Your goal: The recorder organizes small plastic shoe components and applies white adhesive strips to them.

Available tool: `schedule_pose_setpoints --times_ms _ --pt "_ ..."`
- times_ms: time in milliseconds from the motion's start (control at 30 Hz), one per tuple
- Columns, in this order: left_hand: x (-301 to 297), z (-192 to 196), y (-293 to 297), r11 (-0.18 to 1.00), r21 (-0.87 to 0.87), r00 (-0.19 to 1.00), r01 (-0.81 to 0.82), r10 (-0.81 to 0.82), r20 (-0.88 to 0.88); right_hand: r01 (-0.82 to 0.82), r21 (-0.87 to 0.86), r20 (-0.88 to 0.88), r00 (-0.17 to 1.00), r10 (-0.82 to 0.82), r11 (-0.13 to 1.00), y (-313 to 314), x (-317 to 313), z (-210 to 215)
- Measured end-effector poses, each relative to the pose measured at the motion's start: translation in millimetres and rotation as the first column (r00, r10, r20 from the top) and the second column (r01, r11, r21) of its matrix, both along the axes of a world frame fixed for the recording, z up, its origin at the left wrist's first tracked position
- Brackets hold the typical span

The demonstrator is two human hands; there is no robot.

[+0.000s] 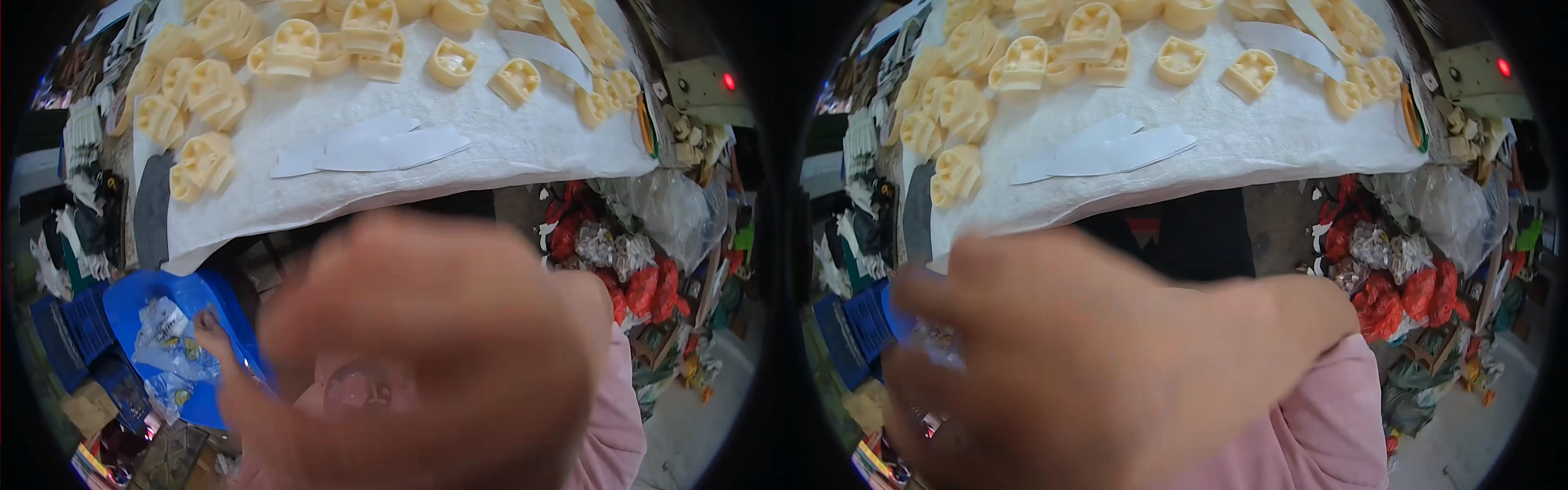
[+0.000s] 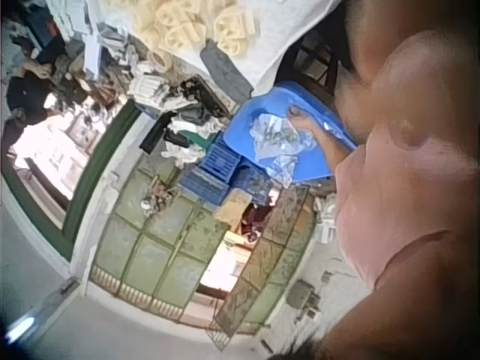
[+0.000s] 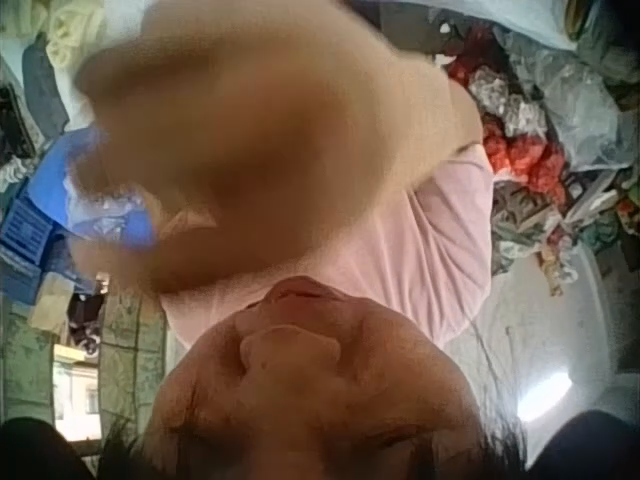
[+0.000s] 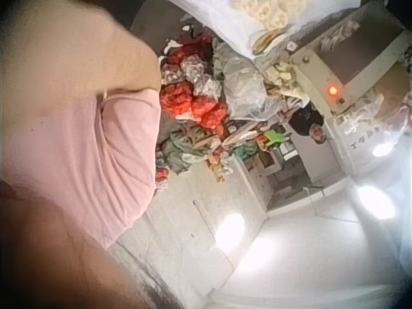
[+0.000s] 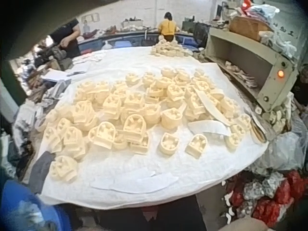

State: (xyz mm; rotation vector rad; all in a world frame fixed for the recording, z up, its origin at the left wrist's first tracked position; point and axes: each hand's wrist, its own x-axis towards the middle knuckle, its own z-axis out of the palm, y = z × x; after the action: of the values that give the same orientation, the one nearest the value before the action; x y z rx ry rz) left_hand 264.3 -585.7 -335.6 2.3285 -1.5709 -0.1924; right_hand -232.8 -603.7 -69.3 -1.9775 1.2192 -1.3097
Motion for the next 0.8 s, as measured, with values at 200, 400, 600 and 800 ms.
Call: schedule_pose_setpoints --times_ms 200,400,600,800 --pt "16.6 -48.6 3.1 0.993 0.099 0.998 0.056 -0.059 0.031 0.171 0.05 -0.495 0.86 -0.124 0.984 -38.3 -54.9 -85.1" --pt "5.5 -43.3 8.7 0.976 0.209 0.992 0.055 -0.077 0.102 0.129 0.103 -0.594 0.804 -0.043 0.986 -34.5 -43.2 -114.0" --pt "-161.3 96.1 -65.9 0.833 -0.509 0.945 0.219 -0.311 -0.102 0.11 0.064 -0.709 0.704 -0.032 0.992 -38.1 -36.8 -120.6" --pt "-295.6 136.8 -86.5 0.491 -0.65 0.505 0.581 -0.843 -0.185 0.129 0.087 -0.725 0.689 -0.026 0.988 -44.2 -38.9 -119.6"
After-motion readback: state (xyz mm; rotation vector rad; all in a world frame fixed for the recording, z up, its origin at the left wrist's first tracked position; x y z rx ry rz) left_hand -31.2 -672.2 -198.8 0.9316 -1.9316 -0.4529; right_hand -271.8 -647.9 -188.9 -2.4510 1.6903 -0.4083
